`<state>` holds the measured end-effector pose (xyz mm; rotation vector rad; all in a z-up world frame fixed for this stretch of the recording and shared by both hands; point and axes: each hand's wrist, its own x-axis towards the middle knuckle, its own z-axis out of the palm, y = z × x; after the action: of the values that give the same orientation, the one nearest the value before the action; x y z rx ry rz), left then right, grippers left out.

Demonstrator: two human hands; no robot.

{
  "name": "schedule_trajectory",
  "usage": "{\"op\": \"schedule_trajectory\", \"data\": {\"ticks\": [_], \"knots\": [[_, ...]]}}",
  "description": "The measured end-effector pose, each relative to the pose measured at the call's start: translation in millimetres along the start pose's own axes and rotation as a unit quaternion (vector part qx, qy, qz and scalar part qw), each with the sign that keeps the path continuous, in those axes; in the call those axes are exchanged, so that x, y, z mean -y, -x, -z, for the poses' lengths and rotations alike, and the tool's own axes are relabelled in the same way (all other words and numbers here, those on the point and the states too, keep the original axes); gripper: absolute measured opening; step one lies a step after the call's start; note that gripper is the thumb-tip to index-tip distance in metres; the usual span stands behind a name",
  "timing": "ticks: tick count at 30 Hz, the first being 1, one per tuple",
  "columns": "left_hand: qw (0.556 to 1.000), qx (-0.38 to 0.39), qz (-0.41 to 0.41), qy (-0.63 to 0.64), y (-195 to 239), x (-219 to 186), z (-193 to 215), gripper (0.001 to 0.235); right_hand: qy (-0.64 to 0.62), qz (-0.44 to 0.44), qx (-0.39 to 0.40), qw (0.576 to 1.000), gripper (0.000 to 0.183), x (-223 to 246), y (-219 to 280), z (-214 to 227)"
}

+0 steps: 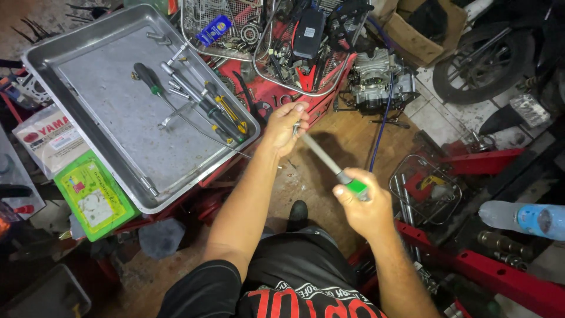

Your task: Cleaning engine components and assembling a motorcycle engine using a brush, T-handle wrench, and torque wrench

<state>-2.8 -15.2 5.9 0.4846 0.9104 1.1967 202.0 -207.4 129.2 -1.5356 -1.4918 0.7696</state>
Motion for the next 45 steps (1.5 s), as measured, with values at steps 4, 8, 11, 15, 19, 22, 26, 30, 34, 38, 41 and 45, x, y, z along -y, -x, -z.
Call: {"op": "schedule_trajectory", "data": {"ticks": [4, 8, 11, 15, 19, 22, 26, 30, 34, 38, 41, 45], "knots": [[1.0, -0.002, -0.001, 0.016, 13, -10, -3, 0.025, 0.011, -0.017, 0.007, 1.0, 0.037, -4, 4, 1], [0.992, -0.021, -0.014, 0.126, 9, -19, 12, 0.019, 0.035, -0.002, -0.024, 0.999, 0.037, -12, 8, 0], [0.985, -0.03, -0.035, 0.167, -4, -17, 31, 0.018, 0.034, -0.01, 0.038, 0.999, 0.04, -1, 16, -7], [0.978, -0.025, -0.036, 0.202, 15, -33, 29, 0.018, 0.046, -0.012, 0.015, 0.999, 0.039, 1, 18, -12], [0.98, -0.009, -0.039, 0.193, 16, -37, 38, 0.022, 0.047, -0.047, 0.059, 0.996, 0.039, 7, 21, -12], [0.98, 0.018, -0.031, 0.198, 21, -41, 39, 0.022, 0.049, -0.037, 0.04, 0.997, 0.038, 5, 11, -7], [0.998, 0.024, -0.058, 0.018, 18, -21, 51, 0.014, 0.025, -0.063, 0.028, 0.997, 0.037, 9, -1, 6], [0.719, 0.073, -0.164, -0.671, 54, -78, 34, 0.017, 0.022, -0.073, 0.026, 0.997, 0.035, -10, -14, 34], [0.284, 0.179, -0.523, -0.783, 61, -91, 36, 0.018, 0.029, -0.06, 0.088, 0.994, 0.039, 1, -23, 45], [0.204, 0.231, -0.594, -0.743, 56, -90, 36, 0.014, -0.01, -0.03, 0.113, 0.993, 0.038, 9, -34, 43], [0.214, 0.263, -0.605, -0.721, 68, -104, 24, 0.013, -0.018, -0.015, 0.128, 0.991, 0.038, 25, -37, 43], [0.207, 0.254, -0.598, -0.731, 57, -98, 33, 0.012, -0.012, -0.008, 0.139, 0.99, 0.039, 30, -46, 39]]}}
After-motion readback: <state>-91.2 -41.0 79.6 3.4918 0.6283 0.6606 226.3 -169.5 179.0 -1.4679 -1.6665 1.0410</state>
